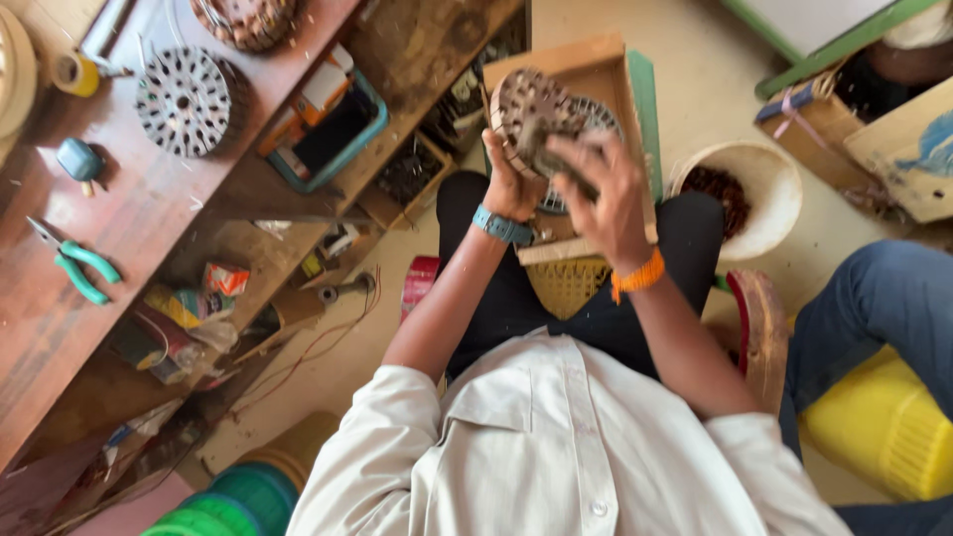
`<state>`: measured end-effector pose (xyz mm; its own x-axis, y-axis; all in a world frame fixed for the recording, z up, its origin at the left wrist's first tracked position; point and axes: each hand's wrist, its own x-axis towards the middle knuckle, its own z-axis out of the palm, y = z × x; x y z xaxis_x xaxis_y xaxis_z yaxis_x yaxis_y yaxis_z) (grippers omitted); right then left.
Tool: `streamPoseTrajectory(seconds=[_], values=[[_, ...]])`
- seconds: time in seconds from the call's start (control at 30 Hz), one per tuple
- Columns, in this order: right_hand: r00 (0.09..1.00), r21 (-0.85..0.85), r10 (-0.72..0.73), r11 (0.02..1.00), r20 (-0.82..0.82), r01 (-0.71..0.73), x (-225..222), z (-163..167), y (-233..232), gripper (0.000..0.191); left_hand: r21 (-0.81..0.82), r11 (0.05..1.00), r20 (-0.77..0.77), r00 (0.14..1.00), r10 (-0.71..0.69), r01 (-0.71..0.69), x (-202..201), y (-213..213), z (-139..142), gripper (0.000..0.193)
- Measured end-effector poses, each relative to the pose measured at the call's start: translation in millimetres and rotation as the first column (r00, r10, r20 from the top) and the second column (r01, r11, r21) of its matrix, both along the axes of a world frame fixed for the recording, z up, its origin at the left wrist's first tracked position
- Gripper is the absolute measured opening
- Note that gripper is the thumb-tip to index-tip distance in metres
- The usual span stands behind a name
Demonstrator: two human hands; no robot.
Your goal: The person uses pliers to remove copper wire segments from a motor stator resting on their lap. They repeatedly pull out wire pieces, place them into a white bucket, and occasionally wipe the stator with a cloth. The person switches between two pairs of pliers and continues removing wire until the stator is mostly cleared.
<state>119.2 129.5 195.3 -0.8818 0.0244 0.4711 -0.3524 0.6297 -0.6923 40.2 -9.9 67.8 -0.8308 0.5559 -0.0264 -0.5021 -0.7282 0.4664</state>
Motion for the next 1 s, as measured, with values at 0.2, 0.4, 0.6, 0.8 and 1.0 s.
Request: streamPoseTrajectory(seconds=[0.2, 0.4, 0.6, 0.8, 1.0], values=[[0.983, 0.181, -0.185, 0.966, -0.014, 0.184, -10.1, -14.3, 0.7, 0.071, -0.307, 0.939, -0.071, 0.987, 0.142, -0.157, 14.2, 13.2, 31.7, 0.102], [0.979, -0.577, -0.151, 0.791, 0.138, 0.203, -15.7, -78.7, 44.7, 0.055, -0.527, 0.847, -0.148, 0.989, -0.019, -0.063, 8.9, -39.4, 81.4, 0.109], [0.917, -0.835, -0.023, 0.403, 0.399, 0.373, -15.6, -94.7, 30.1, 0.061, -0.394, 0.919, -0.627, 0.742, -0.239, -0.036, -8.7, -58.3, 110.5, 0.133], [0.875, -0.945, 0.382, 0.249, 0.297, 0.213, -16.5, -55.2, 0.3, 0.053, -0.475, 0.877, -0.776, 0.504, -0.378, -0.074, -29.8, -52.5, 99.2, 0.158], [0.85, -0.945, 0.416, 0.183, 0.323, 0.27, -13.5, -42.9, -5.9, 0.058, -0.325, 0.938, -0.661, 0.68, -0.317, 0.122, -16.0, -45.9, 73.8, 0.163]])
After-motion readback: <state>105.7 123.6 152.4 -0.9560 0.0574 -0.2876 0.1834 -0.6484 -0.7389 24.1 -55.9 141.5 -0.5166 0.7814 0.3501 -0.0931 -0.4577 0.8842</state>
